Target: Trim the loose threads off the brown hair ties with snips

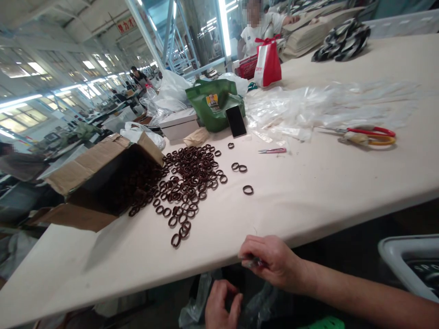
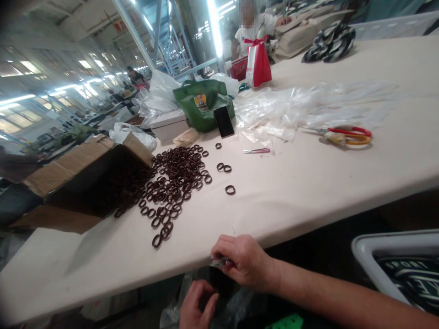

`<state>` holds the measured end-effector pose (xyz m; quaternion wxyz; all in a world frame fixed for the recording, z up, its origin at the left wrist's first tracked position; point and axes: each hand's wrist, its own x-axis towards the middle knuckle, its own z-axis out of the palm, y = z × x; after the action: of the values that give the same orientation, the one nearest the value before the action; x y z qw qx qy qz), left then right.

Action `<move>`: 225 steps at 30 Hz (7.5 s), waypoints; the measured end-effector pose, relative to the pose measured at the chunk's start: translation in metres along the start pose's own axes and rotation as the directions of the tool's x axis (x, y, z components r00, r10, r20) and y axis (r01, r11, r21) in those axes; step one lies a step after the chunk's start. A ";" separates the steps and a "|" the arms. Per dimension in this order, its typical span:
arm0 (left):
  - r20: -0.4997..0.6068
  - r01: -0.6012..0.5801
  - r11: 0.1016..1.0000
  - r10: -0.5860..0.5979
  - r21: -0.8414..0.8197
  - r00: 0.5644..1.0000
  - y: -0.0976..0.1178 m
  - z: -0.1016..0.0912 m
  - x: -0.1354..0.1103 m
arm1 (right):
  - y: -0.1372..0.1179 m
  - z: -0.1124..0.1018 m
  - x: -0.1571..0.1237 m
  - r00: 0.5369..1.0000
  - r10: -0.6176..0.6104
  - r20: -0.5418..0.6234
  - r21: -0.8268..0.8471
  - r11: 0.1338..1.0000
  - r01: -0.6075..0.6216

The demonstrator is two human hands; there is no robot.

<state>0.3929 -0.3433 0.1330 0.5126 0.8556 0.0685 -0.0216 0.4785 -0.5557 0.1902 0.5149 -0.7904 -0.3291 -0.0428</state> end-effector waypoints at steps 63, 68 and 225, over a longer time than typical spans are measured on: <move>0.349 0.329 0.800 -0.161 -0.501 0.923 0.166 0.021 0.108 | 0.002 -0.094 0.036 0.979 0.182 -0.089 0.442 0.888 -0.125; 0.078 0.165 0.788 -0.147 -0.593 0.986 0.157 0.028 0.103 | -0.001 -0.098 0.027 0.897 0.327 -0.297 0.374 0.904 -0.206; -0.047 0.083 0.737 -0.153 -0.671 0.987 0.138 0.031 0.086 | -0.008 -0.065 0.010 0.880 0.472 -0.048 0.272 0.854 -0.443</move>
<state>0.4978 -0.4268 0.2295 0.7778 0.6100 0.1511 0.0140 0.4987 -0.6034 0.2307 0.6245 -0.7699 -0.1047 0.0787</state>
